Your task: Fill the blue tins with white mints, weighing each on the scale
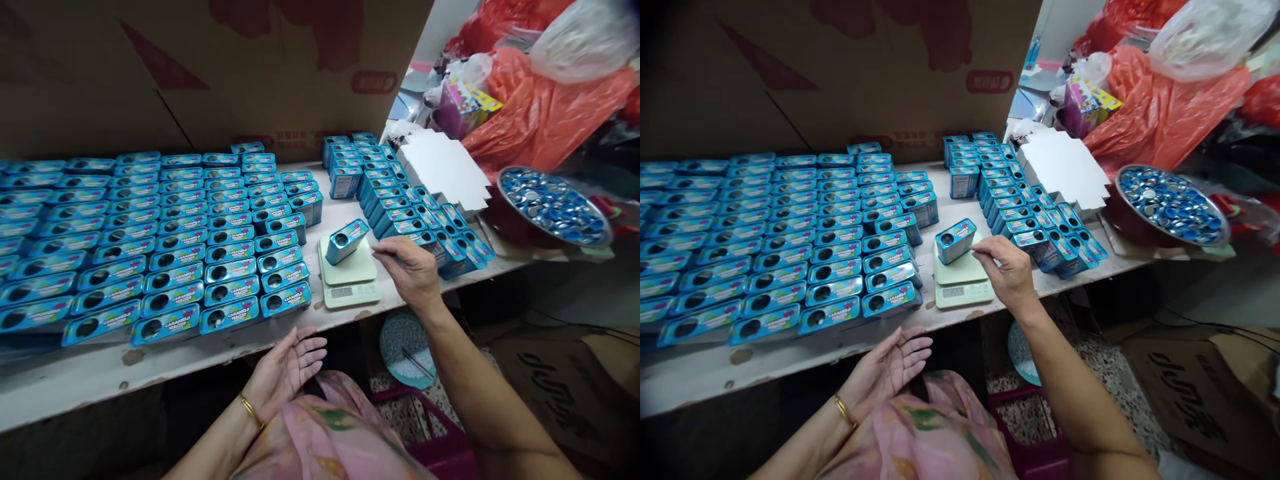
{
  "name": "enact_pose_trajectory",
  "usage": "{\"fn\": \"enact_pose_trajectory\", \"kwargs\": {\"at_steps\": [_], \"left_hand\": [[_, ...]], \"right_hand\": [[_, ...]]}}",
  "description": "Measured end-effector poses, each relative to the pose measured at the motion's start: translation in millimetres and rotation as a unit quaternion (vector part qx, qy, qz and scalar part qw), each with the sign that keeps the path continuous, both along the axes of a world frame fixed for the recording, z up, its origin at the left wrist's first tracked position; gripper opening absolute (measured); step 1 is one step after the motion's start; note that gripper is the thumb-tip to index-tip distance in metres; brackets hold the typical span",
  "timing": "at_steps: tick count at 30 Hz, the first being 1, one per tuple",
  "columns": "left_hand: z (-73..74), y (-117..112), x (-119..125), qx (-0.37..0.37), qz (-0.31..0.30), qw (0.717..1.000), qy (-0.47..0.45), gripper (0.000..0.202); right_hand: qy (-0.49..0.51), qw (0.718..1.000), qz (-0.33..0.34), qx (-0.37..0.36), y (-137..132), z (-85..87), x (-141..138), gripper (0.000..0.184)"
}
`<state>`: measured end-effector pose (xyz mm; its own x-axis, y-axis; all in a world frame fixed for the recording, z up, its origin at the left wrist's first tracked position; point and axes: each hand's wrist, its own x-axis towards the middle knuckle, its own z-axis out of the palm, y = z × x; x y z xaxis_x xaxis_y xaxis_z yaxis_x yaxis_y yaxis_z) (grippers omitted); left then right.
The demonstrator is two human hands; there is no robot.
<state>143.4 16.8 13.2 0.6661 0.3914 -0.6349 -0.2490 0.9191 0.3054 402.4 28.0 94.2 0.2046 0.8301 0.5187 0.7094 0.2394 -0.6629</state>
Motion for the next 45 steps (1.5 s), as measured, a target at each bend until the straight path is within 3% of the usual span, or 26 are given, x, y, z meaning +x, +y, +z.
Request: {"fn": "enact_pose_trajectory", "kwargs": {"at_steps": [9, 14, 17, 19, 21, 25, 30, 41, 43, 45], "left_hand": [[0.8, -1.9, -4.4, 0.006, 0.003, 1.0, 0.007, 0.034], [-0.7, -2.2, -1.8, -0.003, 0.013, 1.0, 0.0, 0.034], [1.1, -2.1, 1.8, -0.018, 0.014, 1.0, -0.015, 0.032], [3.5, -2.7, 4.0, -0.037, 0.011, 0.999, -0.026, 0.03], [5.1, -4.4, 5.4, -0.058, -0.005, 0.998, -0.029, 0.03], [1.9, -9.3, 8.2, -0.093, -0.041, 0.994, -0.025, 0.029], [-5.0, -10.4, 17.1, -0.107, -0.073, 0.991, 0.015, 0.028], [-21.0, -2.3, 34.6, -0.083, -0.1, 0.988, 0.084, 0.027], [-26.0, -2.5, 36.1, -0.061, -0.095, 0.989, 0.094, 0.025], [-28.0, -2.3, 37.9, -0.042, -0.093, 0.989, 0.11, 0.025]], "right_hand": [[-0.021, 0.999, 0.04, 0.018, 21.0, 6.6, -11.2, 0.018], [-0.021, 0.997, 0.08, 0.003, 8.0, 13.8, -28.7, 0.018], [-0.023, 0.981, 0.186, -0.044, -18.0, 2.8, -60.1, 0.018], [-0.038, 0.958, 0.275, -0.076, -38.7, -13.6, -83.7, 0.017], [-0.058, 0.941, 0.316, -0.103, -57.3, -33.2, -102.3, 0.016], [-0.054, 0.947, 0.287, -0.136, -79.6, -64.7, -115.5, 0.017], [-0.064, 0.955, 0.26, -0.127, -84.0, -82.0, -109.7, 0.017], [-0.042, 0.948, 0.281, -0.143, -75.1, -81.0, -78.5, 0.016], [-0.016, 0.958, 0.258, -0.126, -69.6, -77.8, -62.4, 0.017], [0.032, 0.979, 0.178, -0.099, -57.9, -74.0, -40.4, 0.023]]}}
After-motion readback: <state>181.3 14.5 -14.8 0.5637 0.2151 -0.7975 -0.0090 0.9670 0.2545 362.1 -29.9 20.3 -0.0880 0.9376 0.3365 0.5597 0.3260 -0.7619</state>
